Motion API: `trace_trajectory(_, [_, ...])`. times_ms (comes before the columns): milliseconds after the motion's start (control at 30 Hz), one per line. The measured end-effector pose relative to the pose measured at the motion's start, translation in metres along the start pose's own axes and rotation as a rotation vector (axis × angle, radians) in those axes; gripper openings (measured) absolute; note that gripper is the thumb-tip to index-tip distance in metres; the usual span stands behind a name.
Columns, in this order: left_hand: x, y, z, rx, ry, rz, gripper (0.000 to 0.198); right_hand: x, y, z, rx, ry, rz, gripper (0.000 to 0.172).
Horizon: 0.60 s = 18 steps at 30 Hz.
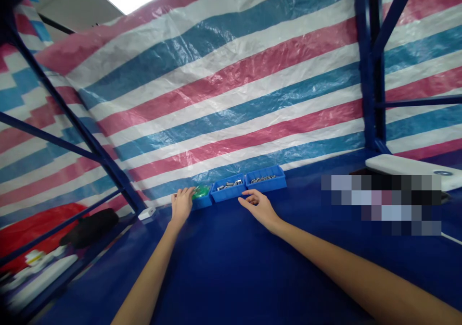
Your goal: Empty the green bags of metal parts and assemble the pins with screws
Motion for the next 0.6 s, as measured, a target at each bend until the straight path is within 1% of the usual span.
trace_trajectory(100, [0.001,-0.002,0.0,0.014,0.011,0.002,0.031,0.0,0.0,0.0,0.008,0.004,-0.003,0.033])
trace_trajectory(300, [-0.002,0.003,0.0,0.033,-0.045,-0.079,0.029,-0.001,-0.001,0.0,0.006,-0.003,-0.021,0.033])
trace_trajectory(433, [-0.005,0.003,0.002,0.051,-0.042,-0.104,0.035,-0.001,-0.001,0.0,0.024,0.004,-0.036,0.033])
trace_trajectory(600, [0.004,0.001,0.011,0.102,0.01,-0.074,0.025,0.003,0.0,0.0,0.026,-0.025,-0.049,0.034])
Point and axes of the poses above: each hand's wrist, its own z-axis towards the middle knuckle, its own y-axis out of the back of the hand, x = y × z, the point moved 1 cm from there along z, towards the middle knuckle, and after that the axes turned 6 degrees about -x, right-handed, at the moved point
